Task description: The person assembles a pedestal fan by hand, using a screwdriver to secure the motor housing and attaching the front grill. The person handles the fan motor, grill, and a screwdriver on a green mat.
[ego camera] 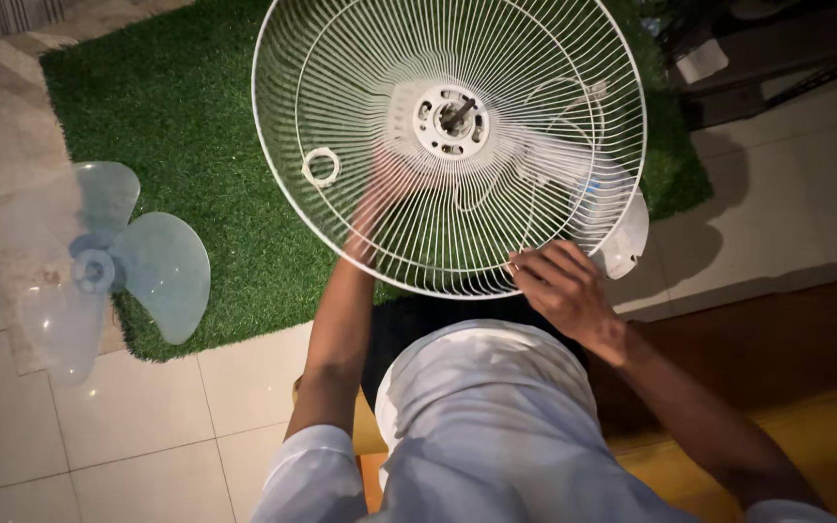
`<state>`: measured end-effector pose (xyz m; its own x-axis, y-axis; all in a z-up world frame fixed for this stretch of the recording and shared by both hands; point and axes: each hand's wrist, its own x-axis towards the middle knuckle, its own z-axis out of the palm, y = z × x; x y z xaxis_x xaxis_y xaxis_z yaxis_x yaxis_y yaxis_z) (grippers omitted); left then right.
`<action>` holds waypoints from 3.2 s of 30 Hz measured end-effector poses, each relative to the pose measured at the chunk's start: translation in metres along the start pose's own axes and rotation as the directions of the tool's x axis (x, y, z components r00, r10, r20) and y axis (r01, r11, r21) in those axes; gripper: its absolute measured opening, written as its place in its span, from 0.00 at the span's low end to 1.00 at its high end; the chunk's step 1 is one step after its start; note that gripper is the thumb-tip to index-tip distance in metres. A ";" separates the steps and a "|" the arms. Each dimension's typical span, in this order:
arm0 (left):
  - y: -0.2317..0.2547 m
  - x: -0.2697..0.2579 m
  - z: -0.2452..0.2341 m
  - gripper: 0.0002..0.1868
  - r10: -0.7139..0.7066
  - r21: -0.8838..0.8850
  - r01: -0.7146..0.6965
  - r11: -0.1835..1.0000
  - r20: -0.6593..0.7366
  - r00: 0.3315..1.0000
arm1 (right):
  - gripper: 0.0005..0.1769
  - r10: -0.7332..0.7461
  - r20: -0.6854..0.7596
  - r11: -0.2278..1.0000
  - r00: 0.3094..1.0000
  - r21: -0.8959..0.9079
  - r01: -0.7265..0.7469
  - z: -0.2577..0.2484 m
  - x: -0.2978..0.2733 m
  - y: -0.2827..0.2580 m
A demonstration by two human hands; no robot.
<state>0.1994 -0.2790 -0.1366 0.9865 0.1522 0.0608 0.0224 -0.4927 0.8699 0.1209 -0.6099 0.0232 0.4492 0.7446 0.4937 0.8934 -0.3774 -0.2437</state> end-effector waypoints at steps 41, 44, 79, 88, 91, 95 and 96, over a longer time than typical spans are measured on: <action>-0.005 0.007 -0.005 0.49 0.049 -0.056 -0.048 0.997 0.013 0.999 | 0.19 0.098 0.129 0.993 0.987 -0.075 -0.089 0.067 0.120 -0.120; -0.010 0.000 -0.017 0.47 0.035 -0.056 -0.034 0.998 0.002 0.999 | 0.20 0.095 0.091 0.994 0.991 -0.070 -0.089 0.072 0.119 -0.132; -0.011 -0.023 0.001 0.30 0.092 -0.075 -0.095 0.993 -0.036 0.995 | 0.21 0.237 0.294 0.903 0.926 0.284 -0.322 0.007 0.118 -0.103; 0.004 -0.010 0.002 0.25 0.108 -0.088 -0.113 0.990 -0.054 0.993 | 0.72 0.225 0.462 0.969 0.858 -0.012 -0.247 0.038 0.158 0.097; 0.007 0.001 -0.001 0.24 0.116 -0.085 -0.121 0.989 -0.062 0.991 | 0.74 0.193 0.522 0.979 0.831 -0.049 -0.196 0.073 0.156 0.126; -0.003 -0.008 -0.003 0.22 0.086 -0.088 -0.093 0.992 -0.078 0.993 | 0.74 0.161 0.474 0.987 0.865 -0.064 -0.149 0.109 0.147 0.136; -0.006 -0.011 -0.003 0.22 0.078 -0.086 -0.085 0.993 -0.083 0.993 | 0.75 0.161 0.454 0.987 0.876 -0.054 -0.154 0.114 0.145 0.135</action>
<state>0.1875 -0.2752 -0.1408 0.9683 0.1839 0.1689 -0.0756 -0.4287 0.9003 0.3072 -0.4894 -0.0333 0.5400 0.8415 0.0140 0.8122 -0.5167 -0.2708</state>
